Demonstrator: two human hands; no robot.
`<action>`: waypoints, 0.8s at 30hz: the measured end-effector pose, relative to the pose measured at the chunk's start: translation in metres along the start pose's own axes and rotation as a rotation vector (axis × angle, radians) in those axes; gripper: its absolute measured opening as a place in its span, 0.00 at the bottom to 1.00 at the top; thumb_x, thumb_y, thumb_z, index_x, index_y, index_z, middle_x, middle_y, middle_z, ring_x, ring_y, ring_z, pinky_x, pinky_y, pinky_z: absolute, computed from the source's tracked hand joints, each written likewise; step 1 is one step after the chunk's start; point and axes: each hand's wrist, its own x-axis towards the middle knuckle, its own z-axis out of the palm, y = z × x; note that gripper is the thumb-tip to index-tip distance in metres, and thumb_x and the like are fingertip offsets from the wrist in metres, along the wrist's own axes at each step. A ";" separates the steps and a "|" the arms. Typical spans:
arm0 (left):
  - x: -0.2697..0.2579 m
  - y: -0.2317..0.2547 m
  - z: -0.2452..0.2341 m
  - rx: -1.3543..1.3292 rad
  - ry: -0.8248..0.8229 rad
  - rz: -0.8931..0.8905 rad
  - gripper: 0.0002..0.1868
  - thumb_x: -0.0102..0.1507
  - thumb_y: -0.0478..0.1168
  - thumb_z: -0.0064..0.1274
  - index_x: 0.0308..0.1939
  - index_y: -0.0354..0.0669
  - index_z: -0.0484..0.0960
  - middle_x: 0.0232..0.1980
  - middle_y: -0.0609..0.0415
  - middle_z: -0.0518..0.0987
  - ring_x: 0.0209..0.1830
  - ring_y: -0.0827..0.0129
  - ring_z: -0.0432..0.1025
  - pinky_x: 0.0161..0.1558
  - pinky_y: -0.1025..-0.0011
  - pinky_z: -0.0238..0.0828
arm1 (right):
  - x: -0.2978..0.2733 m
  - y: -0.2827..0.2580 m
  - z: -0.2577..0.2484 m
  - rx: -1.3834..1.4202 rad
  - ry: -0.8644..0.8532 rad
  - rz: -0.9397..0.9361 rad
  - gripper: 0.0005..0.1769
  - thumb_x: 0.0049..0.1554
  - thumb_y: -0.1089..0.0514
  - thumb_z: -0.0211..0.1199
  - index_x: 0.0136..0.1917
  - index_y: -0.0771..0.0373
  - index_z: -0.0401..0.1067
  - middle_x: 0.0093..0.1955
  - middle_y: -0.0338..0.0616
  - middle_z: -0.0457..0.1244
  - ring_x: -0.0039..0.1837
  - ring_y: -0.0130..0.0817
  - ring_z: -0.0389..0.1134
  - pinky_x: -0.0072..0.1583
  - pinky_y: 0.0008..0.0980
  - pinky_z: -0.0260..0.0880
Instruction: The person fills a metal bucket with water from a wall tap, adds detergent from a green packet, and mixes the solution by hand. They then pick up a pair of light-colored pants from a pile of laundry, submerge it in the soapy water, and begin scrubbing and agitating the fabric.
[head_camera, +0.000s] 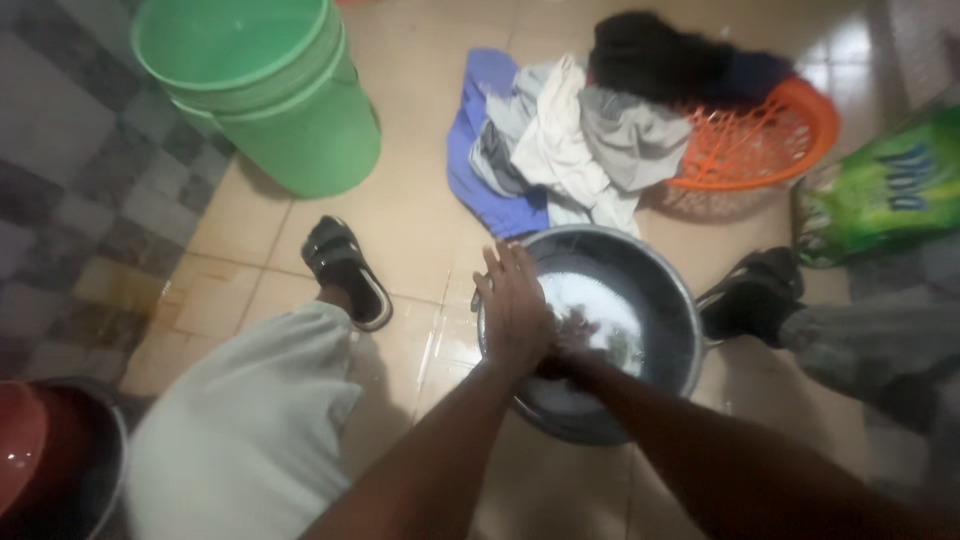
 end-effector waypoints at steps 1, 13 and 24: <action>-0.001 -0.002 0.005 0.080 0.026 0.011 0.46 0.60 0.48 0.54 0.75 0.26 0.52 0.78 0.29 0.51 0.78 0.40 0.50 0.71 0.45 0.54 | 0.008 0.000 0.013 -0.007 -0.007 0.011 0.24 0.57 0.41 0.62 0.64 0.49 0.75 0.61 0.43 0.71 0.62 0.38 0.73 0.66 0.41 0.72; -0.006 -0.016 0.035 -0.284 0.196 0.054 0.41 0.64 0.37 0.47 0.79 0.31 0.49 0.81 0.35 0.53 0.80 0.44 0.50 0.72 0.48 0.53 | 0.056 0.074 0.068 0.036 -0.262 0.111 0.26 0.55 0.39 0.61 0.64 0.49 0.76 0.58 0.46 0.72 0.60 0.43 0.75 0.64 0.45 0.75; -0.014 -0.026 0.007 -0.402 0.099 0.027 0.36 0.64 0.36 0.47 0.75 0.36 0.54 0.80 0.39 0.54 0.80 0.44 0.47 0.71 0.44 0.49 | -0.009 0.065 -0.085 0.562 -0.363 0.105 0.29 0.54 0.37 0.60 0.64 0.49 0.77 0.56 0.49 0.73 0.58 0.47 0.77 0.62 0.49 0.77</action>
